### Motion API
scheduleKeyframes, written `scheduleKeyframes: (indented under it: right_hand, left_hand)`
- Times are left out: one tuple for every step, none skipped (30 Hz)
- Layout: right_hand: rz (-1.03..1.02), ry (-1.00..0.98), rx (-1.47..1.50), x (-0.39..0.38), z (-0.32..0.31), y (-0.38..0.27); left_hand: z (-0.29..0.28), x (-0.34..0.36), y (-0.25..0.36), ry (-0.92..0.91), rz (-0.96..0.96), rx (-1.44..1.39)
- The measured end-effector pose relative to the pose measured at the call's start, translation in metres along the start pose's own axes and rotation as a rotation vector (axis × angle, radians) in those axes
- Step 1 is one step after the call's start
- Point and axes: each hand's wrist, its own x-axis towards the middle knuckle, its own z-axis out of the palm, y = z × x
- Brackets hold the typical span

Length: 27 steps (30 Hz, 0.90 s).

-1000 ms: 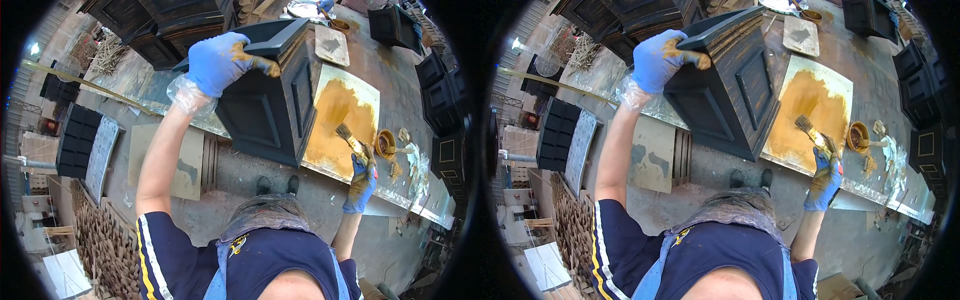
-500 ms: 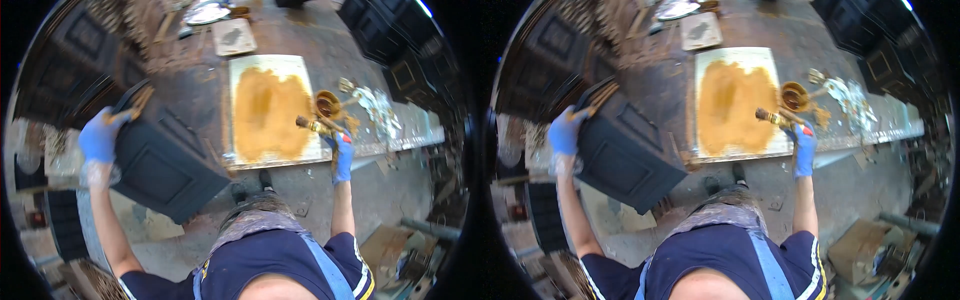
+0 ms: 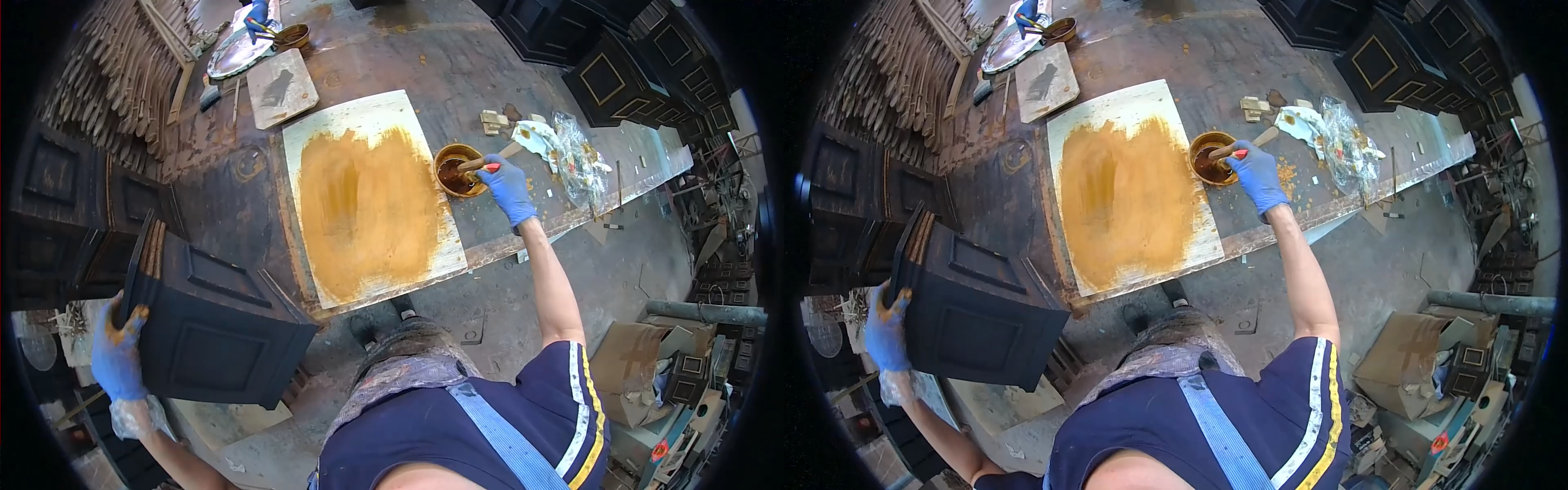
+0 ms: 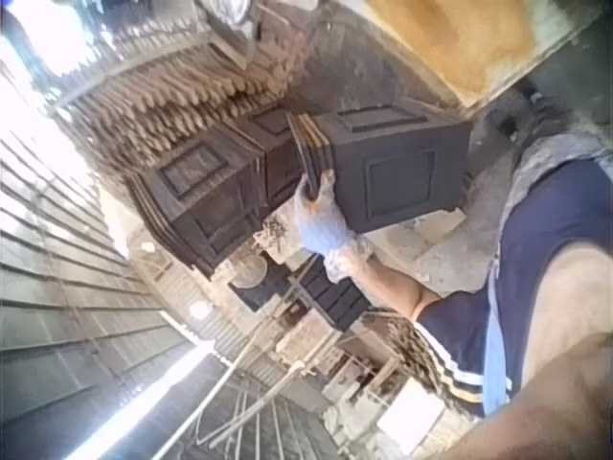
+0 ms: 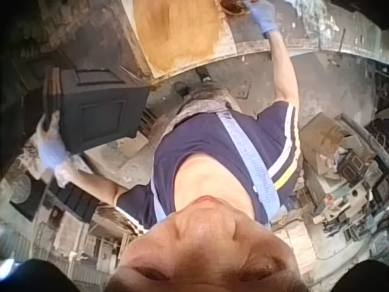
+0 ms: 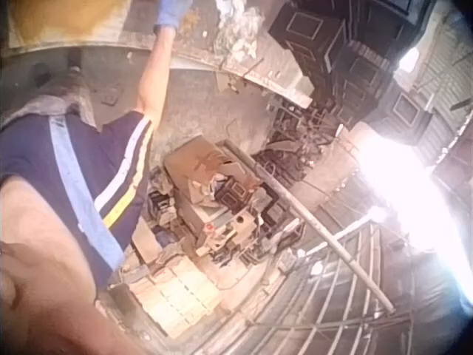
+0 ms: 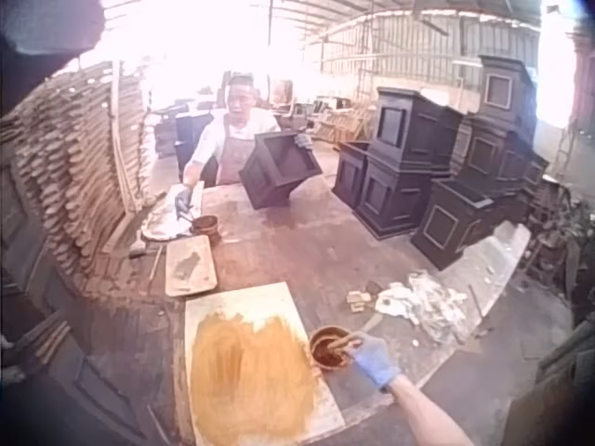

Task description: Applying a gold-colored decorative stain to a black wooden furniture component using a paint brush.

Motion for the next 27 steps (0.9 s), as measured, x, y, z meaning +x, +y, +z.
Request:
scheduleKeyframes:
  right_hand:
    - [-0.068, -0.010, -0.049, 0.002, 0.002, 0.005]
    - [-0.144, -0.031, -0.086, 0.005, 0.006, 0.007]
    - [-0.146, -0.037, -0.078, 0.008, 0.009, 0.006]
    - [-0.118, -0.035, 0.001, 0.009, 0.010, 0.004]
    - [-0.086, -0.031, 0.077, 0.010, 0.009, 0.005]
    - [-0.084, -0.033, 0.075, 0.011, 0.006, 0.002]
    - [-0.058, -0.021, 0.050, 0.012, 0.002, -0.002]
    - [-0.031, -0.007, 0.025, 0.013, -0.001, -0.003]
    - [-0.030, -0.012, 0.024, 0.015, 0.000, 0.001]
    - [-0.078, 0.034, 0.041, 0.016, 0.000, 0.007]
    - [-0.127, 0.081, 0.056, 0.019, 0.000, 0.012]
    - [-0.128, 0.079, 0.055, 0.020, 0.002, 0.014]
    - [-0.133, 0.067, 0.073, 0.020, 0.007, 0.014]
    - [-0.137, 0.056, 0.091, 0.020, 0.009, 0.015]
    - [-0.137, 0.054, 0.091, 0.019, 0.009, 0.016]
    - [-0.169, 0.031, 0.087, 0.018, 0.010, 0.016]
    - [-0.199, 0.009, 0.084, 0.017, 0.011, 0.017]
    - [-0.198, 0.006, 0.085, 0.017, 0.009, 0.017]
    - [-0.164, -0.010, 0.115, 0.016, 0.002, 0.017]
    - [-0.129, -0.025, 0.145, 0.015, -0.003, 0.015]
    - [-0.127, -0.029, 0.144, 0.011, -0.008, 0.012]
    - [-0.103, -0.046, 0.116, 0.009, -0.013, 0.007]
    - [-0.079, -0.062, 0.090, 0.008, -0.015, 0.005]
    - [-0.077, -0.065, 0.092, 0.009, -0.013, 0.007]
    - [-0.112, -0.102, 0.016, 0.008, -0.013, 0.007]
    - [-0.147, -0.141, -0.059, 0.009, -0.013, 0.007]
    - [-0.149, -0.139, -0.060, 0.009, -0.009, 0.007]
  left_hand:
    - [0.000, -0.001, -0.006, 0.022, -0.047, 0.020]
    - [-0.005, -0.007, -0.013, 0.051, -0.105, 0.051]
    - [-0.009, -0.011, -0.025, 0.037, -0.118, 0.035]
    - [-0.008, -0.014, -0.056, 0.037, -0.117, 0.038]
    - [-0.002, -0.015, -0.095, 0.081, -0.069, -0.004]
    - [0.003, -0.016, -0.115, 0.124, -0.026, -0.048]
    - [0.006, -0.018, -0.103, 0.120, -0.032, -0.048]
    - [0.009, -0.021, -0.077, 0.173, -0.090, 0.027]
    - [0.011, -0.023, -0.062, 0.227, -0.148, 0.104]
    - [0.012, -0.023, -0.065, 0.224, -0.150, 0.106]
    - [0.015, -0.021, -0.073, 0.249, -0.168, 0.140]
    - [0.017, -0.020, -0.079, 0.275, -0.187, 0.176]
    - [0.018, -0.020, -0.080, 0.274, -0.190, 0.176]
    - [0.019, -0.021, -0.080, 0.280, -0.167, 0.162]
    - [0.020, -0.021, -0.080, 0.286, -0.143, 0.148]
    - [0.020, -0.022, -0.082, 0.285, -0.146, 0.152]
    - [0.020, -0.023, -0.085, 0.285, -0.146, 0.175]
    - [0.020, -0.023, -0.088, 0.284, -0.145, 0.198]
    - [0.020, -0.025, -0.089, 0.280, -0.148, 0.200]
    - [0.020, -0.026, -0.090, 0.291, -0.129, 0.165]
    - [0.020, -0.027, -0.090, 0.301, -0.110, 0.130]
    - [0.020, -0.027, -0.086, 0.300, -0.110, 0.132]
    - [0.020, -0.026, -0.081, 0.300, -0.138, 0.142]
    - [0.019, -0.026, -0.078, 0.300, -0.167, 0.153]
    - [0.020, -0.026, -0.079, 0.299, -0.166, 0.150]
    - [0.021, -0.027, -0.082, 0.301, -0.155, 0.158]
    - [0.022, -0.027, -0.085, 0.304, -0.146, 0.167]
